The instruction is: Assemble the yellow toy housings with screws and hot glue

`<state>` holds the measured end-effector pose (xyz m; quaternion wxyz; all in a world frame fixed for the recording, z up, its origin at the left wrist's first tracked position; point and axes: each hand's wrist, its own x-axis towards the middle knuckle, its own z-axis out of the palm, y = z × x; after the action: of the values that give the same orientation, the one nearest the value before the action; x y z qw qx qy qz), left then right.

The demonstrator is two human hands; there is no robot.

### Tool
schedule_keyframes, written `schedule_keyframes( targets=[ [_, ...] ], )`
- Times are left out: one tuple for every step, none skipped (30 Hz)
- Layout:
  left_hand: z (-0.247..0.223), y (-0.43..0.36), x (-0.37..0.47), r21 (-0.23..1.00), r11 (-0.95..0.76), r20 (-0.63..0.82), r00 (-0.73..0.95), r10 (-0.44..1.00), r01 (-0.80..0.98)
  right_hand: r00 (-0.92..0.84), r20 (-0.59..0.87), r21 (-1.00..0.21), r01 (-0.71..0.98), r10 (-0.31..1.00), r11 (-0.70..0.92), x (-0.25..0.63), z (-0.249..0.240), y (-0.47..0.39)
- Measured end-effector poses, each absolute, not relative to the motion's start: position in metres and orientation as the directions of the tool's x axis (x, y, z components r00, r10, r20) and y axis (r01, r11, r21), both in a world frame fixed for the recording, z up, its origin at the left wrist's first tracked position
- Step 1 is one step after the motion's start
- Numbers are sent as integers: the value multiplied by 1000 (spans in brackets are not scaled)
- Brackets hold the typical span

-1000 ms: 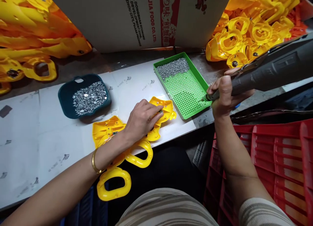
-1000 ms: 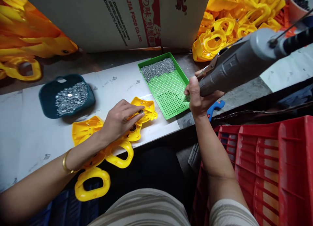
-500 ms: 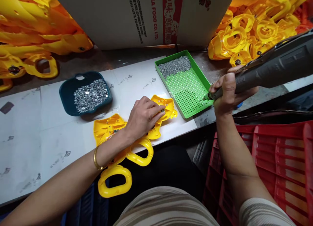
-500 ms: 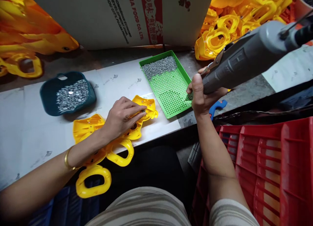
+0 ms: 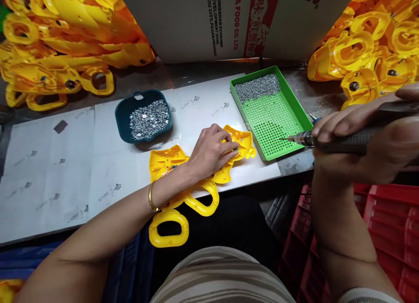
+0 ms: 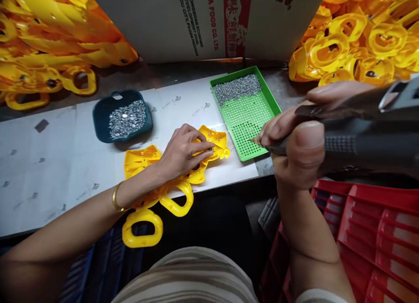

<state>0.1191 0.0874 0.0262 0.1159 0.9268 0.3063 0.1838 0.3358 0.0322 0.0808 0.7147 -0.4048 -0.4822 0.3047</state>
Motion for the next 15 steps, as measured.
schedule_keyframes(
  targets=[
    [27,87,118,326,-781,256,745,616,533,346,477,-848,-61,808,526,333,84,32],
    [27,88,117,326,-777,242,746,620,539,343,509,-822,-81,790,564,329,86,33],
    [27,88,117,326,-774,230,748,622,543,345,538,-792,-105,769,601,325,88,35],
    [27,88,116,327,-771,221,749,624,546,343,563,-763,-133,752,632,320,89,37],
    [26,88,115,329,-770,217,750,625,546,354,579,-736,-160,735,657,315,89,40],
    [25,88,115,331,-769,216,750,625,546,373,586,-715,-181,720,676,309,89,43],
    [24,88,115,333,-768,215,749,627,547,395,585,-700,-194,708,687,303,88,45],
    [23,88,115,334,-767,214,748,628,548,417,575,-698,-199,704,688,298,87,46],
    [22,88,115,336,-766,211,749,629,548,434,556,-708,-200,709,678,293,86,47],
    [21,88,116,338,-765,206,750,629,548,444,533,-723,-204,720,660,289,84,48],
    [21,88,116,339,-764,198,752,629,550,447,511,-737,-211,734,642,285,83,48],
    [21,89,117,338,-762,189,753,630,552,441,494,-749,-222,749,625,283,81,48],
    [21,89,118,336,-760,180,755,631,556,436,484,-753,-234,759,615,281,79,49],
    [22,89,119,334,-759,170,756,632,559,426,483,-754,-242,765,610,280,77,49],
    [22,89,120,332,-755,158,756,635,565,407,489,-756,-245,772,608,279,75,50]
  ],
)
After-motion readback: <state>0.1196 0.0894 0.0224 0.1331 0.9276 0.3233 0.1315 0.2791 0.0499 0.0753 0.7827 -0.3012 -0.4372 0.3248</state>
